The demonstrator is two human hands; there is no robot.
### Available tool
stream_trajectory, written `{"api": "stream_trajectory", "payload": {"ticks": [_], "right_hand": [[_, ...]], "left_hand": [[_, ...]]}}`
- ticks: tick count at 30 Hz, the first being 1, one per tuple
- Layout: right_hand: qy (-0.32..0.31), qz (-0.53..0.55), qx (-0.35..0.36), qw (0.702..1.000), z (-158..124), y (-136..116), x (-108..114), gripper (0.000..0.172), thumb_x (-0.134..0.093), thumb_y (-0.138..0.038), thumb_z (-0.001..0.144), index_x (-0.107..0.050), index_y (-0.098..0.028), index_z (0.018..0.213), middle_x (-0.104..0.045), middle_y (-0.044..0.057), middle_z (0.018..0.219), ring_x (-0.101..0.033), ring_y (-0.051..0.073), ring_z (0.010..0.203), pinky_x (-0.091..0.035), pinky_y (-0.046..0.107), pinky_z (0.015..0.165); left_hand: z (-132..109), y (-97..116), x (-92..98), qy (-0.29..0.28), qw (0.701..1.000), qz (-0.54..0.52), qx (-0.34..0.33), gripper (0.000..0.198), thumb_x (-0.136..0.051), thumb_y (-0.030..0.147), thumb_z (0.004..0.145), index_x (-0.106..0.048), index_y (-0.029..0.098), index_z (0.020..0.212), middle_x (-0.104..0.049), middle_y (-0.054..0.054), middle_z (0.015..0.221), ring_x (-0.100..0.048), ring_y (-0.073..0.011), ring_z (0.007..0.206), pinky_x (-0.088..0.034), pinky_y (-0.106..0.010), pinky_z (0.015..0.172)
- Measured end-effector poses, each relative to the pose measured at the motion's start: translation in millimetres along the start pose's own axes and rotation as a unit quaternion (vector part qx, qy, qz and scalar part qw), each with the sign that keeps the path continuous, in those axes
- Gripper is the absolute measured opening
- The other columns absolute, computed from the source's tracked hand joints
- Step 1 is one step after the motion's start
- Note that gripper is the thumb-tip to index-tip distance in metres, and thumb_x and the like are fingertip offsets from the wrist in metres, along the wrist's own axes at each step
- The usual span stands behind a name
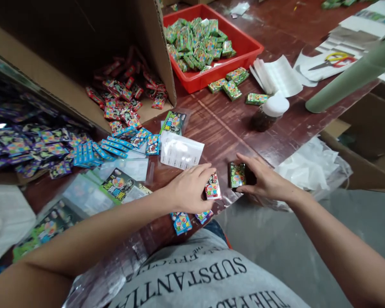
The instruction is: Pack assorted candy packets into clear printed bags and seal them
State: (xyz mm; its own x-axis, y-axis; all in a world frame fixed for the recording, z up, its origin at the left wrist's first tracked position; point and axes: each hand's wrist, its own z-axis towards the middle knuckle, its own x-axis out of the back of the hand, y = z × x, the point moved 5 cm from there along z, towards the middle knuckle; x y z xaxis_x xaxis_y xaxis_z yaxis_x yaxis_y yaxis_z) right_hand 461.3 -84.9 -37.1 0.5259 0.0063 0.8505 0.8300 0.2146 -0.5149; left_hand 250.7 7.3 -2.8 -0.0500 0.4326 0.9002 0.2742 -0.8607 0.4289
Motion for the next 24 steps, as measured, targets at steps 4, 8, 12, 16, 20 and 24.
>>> {"api": "stream_trajectory", "payload": {"ticks": [4, 8, 12, 16, 20, 24], "right_hand": [[0.001, 0.010, 0.002, 1.000, -0.8, -0.9, -2.9, 0.098, -0.071, -0.047, 0.088, -0.013, -0.020, 0.162, -0.050, 0.021, 0.147, -0.053, 0.038, 0.127, -0.047, 0.058, 0.103], [0.002, 0.009, -0.014, 1.000, -4.5, -1.3, -3.6, 0.105, -0.073, -0.048, 0.086, -0.008, -0.021, 0.163, -0.048, 0.020, 0.150, -0.051, 0.039, 0.128, -0.046, 0.060, 0.104], [-0.010, 0.054, -0.021, 0.998, -4.8, -5.0, -3.4, 0.107, -0.075, -0.044, 0.084, -0.005, -0.024, 0.163, -0.054, 0.015, 0.146, -0.052, 0.037, 0.126, -0.048, 0.058, 0.103], [-0.028, 0.066, -0.005, 0.997, 0.3, -11.6, -6.5, 0.104, -0.074, -0.041, 0.085, -0.008, -0.026, 0.163, -0.054, 0.013, 0.148, -0.052, 0.036, 0.127, -0.049, 0.057, 0.103], [-0.069, 0.066, 0.045, 0.994, 5.0, -17.7, -12.0, 0.100, -0.071, -0.047, 0.088, -0.008, -0.027, 0.163, -0.049, 0.013, 0.153, -0.053, 0.034, 0.128, -0.050, 0.056, 0.102], [-0.081, 0.011, 0.107, 0.991, 12.8, -29.4, -16.5, 0.112, -0.068, -0.069, 0.083, -0.007, -0.021, 0.164, -0.040, 0.018, 0.160, -0.041, 0.039, 0.142, -0.043, 0.060, 0.110]], "left_hand": [[6.8, 10.8, -9.0, 0.007, 0.997, 0.031, 0.064, 0.085, -0.073, 0.045, 0.078, -0.041, 0.005, 0.146, -0.058, -0.020, 0.138, -0.052, -0.0357, 0.127, -0.042, -0.049, 0.110], [11.7, 17.6, -9.0, 0.013, 0.998, 0.040, 0.049, 0.072, -0.067, 0.030, 0.083, -0.040, 0.008, 0.146, -0.057, -0.016, 0.140, -0.051, -0.0318, 0.126, -0.043, -0.045, 0.106], [11.3, 21.6, -14.9, 0.007, 0.996, 0.050, 0.080, 0.062, -0.073, 0.040, 0.082, -0.054, 0.009, 0.132, -0.062, -0.015, 0.131, -0.055, -0.0324, 0.117, -0.045, -0.045, 0.100], [8.9, 27.5, -25.0, 0.010, 0.991, 0.072, 0.117, 0.076, -0.077, 0.054, 0.078, -0.053, 0.009, 0.135, -0.061, -0.017, 0.133, -0.055, -0.0344, 0.118, -0.044, -0.047, 0.100], [-15.1, 15.6, 1.9, -0.029, 0.995, 0.077, 0.053, 0.105, -0.080, 0.064, 0.070, -0.038, 0.010, 0.150, -0.034, -0.022, 0.161, -0.037, -0.0379, 0.144, -0.031, -0.051, 0.116], [-78.8, -27.1, 53.5, -0.144, 0.981, 0.128, -0.036, 0.113, -0.088, 0.044, 0.060, -0.031, 0.026, 0.157, -0.032, -0.014, 0.165, -0.025, -0.0371, 0.153, -0.010, -0.057, 0.124]]}}
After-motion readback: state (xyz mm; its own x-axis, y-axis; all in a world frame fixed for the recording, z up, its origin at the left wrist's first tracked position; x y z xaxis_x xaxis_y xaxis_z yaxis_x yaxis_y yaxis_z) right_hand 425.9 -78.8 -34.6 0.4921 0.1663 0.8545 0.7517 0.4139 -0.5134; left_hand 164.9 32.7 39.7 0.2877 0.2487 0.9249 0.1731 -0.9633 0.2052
